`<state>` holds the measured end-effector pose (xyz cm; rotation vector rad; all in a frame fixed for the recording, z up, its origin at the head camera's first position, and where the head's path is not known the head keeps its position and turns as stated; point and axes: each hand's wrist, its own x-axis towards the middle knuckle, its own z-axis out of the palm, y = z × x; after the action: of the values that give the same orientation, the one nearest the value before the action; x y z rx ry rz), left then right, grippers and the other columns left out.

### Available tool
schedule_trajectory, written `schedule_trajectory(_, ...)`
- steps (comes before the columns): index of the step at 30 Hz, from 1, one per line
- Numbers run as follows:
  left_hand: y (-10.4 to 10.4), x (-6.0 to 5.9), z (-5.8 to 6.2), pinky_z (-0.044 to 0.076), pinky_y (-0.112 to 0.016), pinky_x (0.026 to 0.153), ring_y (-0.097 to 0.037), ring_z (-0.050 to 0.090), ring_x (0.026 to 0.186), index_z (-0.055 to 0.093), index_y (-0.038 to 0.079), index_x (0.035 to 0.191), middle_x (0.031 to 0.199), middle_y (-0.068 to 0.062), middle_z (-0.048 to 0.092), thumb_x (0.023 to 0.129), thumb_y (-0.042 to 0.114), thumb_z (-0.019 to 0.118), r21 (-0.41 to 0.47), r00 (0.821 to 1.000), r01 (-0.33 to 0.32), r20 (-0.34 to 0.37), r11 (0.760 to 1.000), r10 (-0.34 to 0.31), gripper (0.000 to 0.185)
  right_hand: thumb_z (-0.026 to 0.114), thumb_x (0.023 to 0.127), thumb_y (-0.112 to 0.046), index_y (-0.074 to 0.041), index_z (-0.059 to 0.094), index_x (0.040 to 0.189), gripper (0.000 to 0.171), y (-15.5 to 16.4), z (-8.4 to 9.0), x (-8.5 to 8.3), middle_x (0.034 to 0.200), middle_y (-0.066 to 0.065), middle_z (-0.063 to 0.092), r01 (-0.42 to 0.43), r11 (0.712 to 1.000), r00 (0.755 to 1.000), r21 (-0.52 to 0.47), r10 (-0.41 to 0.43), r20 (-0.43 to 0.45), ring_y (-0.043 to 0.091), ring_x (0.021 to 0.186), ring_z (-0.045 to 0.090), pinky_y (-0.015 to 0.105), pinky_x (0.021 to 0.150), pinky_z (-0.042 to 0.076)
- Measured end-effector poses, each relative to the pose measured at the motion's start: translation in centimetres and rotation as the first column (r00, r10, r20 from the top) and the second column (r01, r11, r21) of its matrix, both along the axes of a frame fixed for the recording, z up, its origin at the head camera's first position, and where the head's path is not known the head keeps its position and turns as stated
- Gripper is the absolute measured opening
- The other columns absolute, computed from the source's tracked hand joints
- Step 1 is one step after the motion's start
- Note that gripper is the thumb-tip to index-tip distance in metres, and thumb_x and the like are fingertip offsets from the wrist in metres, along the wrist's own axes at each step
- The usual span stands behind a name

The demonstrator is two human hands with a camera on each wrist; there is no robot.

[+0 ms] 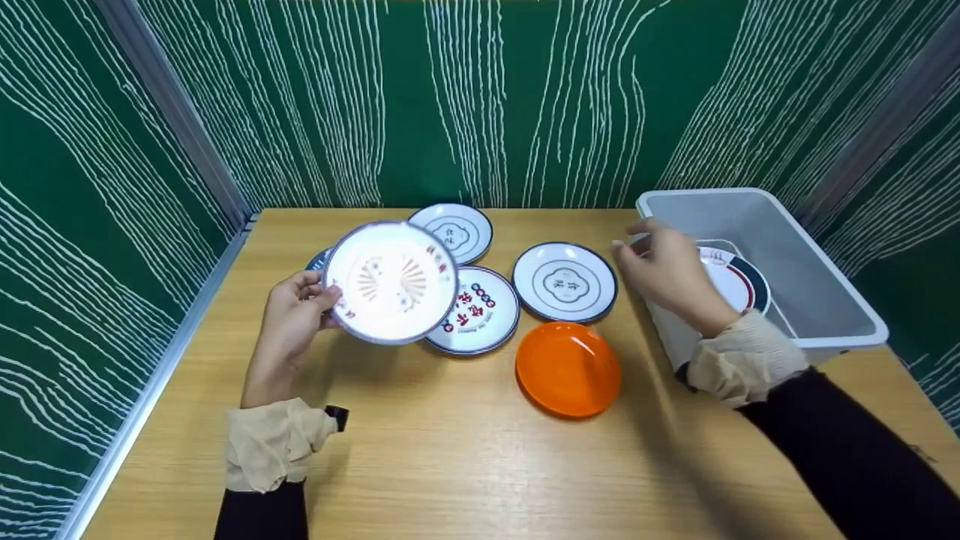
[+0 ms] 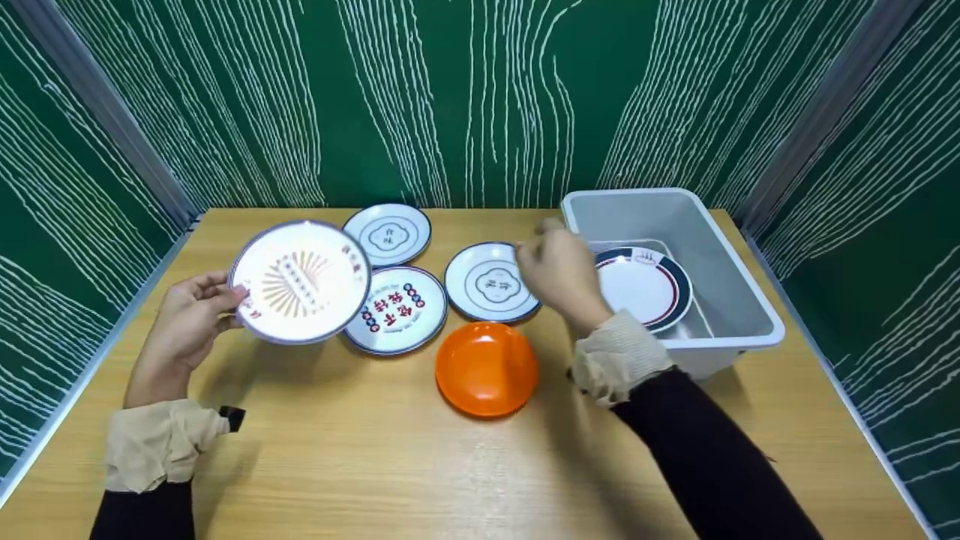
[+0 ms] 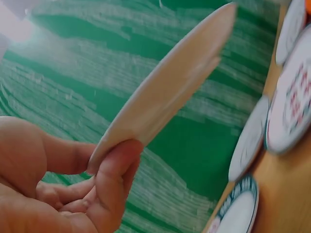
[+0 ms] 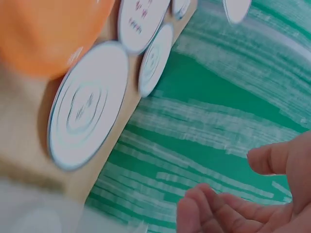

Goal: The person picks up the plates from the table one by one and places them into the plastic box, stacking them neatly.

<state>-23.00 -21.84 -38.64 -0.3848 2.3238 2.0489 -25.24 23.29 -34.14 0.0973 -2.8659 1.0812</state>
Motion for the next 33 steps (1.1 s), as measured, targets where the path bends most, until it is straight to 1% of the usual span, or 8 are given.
schedule_trajectory(6,2.7,0.8,0.8,0.060,-0.025,0.071,-0.018,0.062,0.088,0.043,0.000,0.139,0.116,-0.013,0.050,0.105,0.004,0.053,0.187,0.996,0.033,-0.088,0.982,-0.017,0.035,0.057,0.105,-0.030,-0.004,0.053,0.141,0.044,-3.7,-0.6,0.8,0.115,0.018,0.062,-0.066,0.971,0.977,-0.230,0.109,0.182,0.029,0.096,0.058,0.034,0.077,0.057)
schedule_trajectory(11,4.9,1.4,0.9,0.060,-0.026,0.070,-0.019,0.062,0.089,0.041,0.002,0.133,0.117,-0.013,0.049,0.105,0.002,0.051,0.266,0.991,0.063,-0.134,0.962,-0.028,0.030,0.056,0.106,-0.032,-0.010,0.050,0.140,0.041,-6.4,-1.6,1.7,0.124,0.015,0.059,-0.068,0.893,0.921,-0.445,0.228,0.316,0.031,0.107,0.059,0.035,0.085,0.060)
schedule_trajectory(13,5.8,1.7,0.8,0.060,-0.026,0.069,-0.019,0.062,0.087,0.041,0.003,0.132,0.116,-0.014,0.048,0.105,0.000,0.051,0.303,0.989,0.063,-0.149,0.951,-0.018,0.029,0.058,0.106,-0.035,-0.010,0.048,0.142,0.045,-7.4,-2.3,2.0,0.130,0.015,0.057,-0.025,0.834,0.896,-0.552,0.264,0.358,0.032,0.113,0.059,0.038,0.092,0.059)
schedule_trajectory(16,7.5,1.9,0.6,0.059,-0.024,0.064,-0.018,0.061,0.080,0.041,0.001,0.126,0.110,-0.014,0.047,0.101,-0.006,0.054,0.395,0.985,0.031,-0.166,0.918,0.038,0.028,0.061,0.103,-0.042,-0.008,0.044,0.144,0.056,-8.8,-3.5,2.6,0.134,0.018,0.055,0.068,0.705,0.875,-0.706,0.298,0.383,0.032,0.116,0.060,0.041,0.098,0.057)
schedule_trajectory(20,9.9,2.1,0.2,0.058,-0.023,0.061,-0.018,0.059,0.076,0.041,-0.001,0.119,0.105,-0.014,0.046,0.097,-0.013,0.054,0.522,0.978,-0.009,-0.174,0.853,0.117,0.028,0.062,0.102,-0.039,-0.006,0.045,0.143,0.055,-10.4,-4.6,2.9,0.134,0.019,0.054,0.140,0.513,0.895,-0.847,0.299,0.330,0.031,0.116,0.063,0.041,0.101,0.056)
schedule_trajectory(24,11.9,2.6,-0.4,0.060,-0.026,0.066,-0.021,0.060,0.081,0.040,-0.003,0.121,0.108,-0.016,0.046,0.097,-0.014,0.053,0.569,0.972,-0.024,-0.179,0.822,0.152,0.029,0.061,0.104,-0.027,-0.006,0.048,0.142,0.045,-11.1,-5.2,3.1,0.131,0.021,0.059,0.121,0.389,0.927,-0.913,0.285,0.244,0.033,0.110,0.067,0.042,0.100,0.056)
schedule_trajectory(27,13.0,2.9,-0.8,0.062,-0.028,0.069,-0.022,0.060,0.085,0.040,-0.003,0.123,0.110,-0.017,0.045,0.097,-0.014,0.055,0.560,0.969,-0.016,-0.197,0.828,0.152,0.032,0.058,0.106,-0.016,-0.004,0.051,0.141,0.038,-11.1,-5.3,3.2,0.127,0.021,0.064,0.096,0.366,0.946,-0.926,0.255,0.199,0.032,0.101,0.069,0.040,0.098,0.057)
schedule_trajectory(33,13.7,2.9,-1.7,0.063,-0.035,0.079,-0.023,0.062,0.092,0.042,-0.002,0.126,0.111,-0.017,0.051,0.097,-0.008,0.061,0.516,0.967,0.028,-0.230,0.856,0.107,0.035,0.053,0.107,-0.011,-0.001,0.052,0.137,0.032,-10.3,-5.2,3.3,0.122,0.019,0.064,0.088,0.376,0.960,-0.922,0.216,0.180,0.027,0.093,0.068,0.038,0.096,0.058)
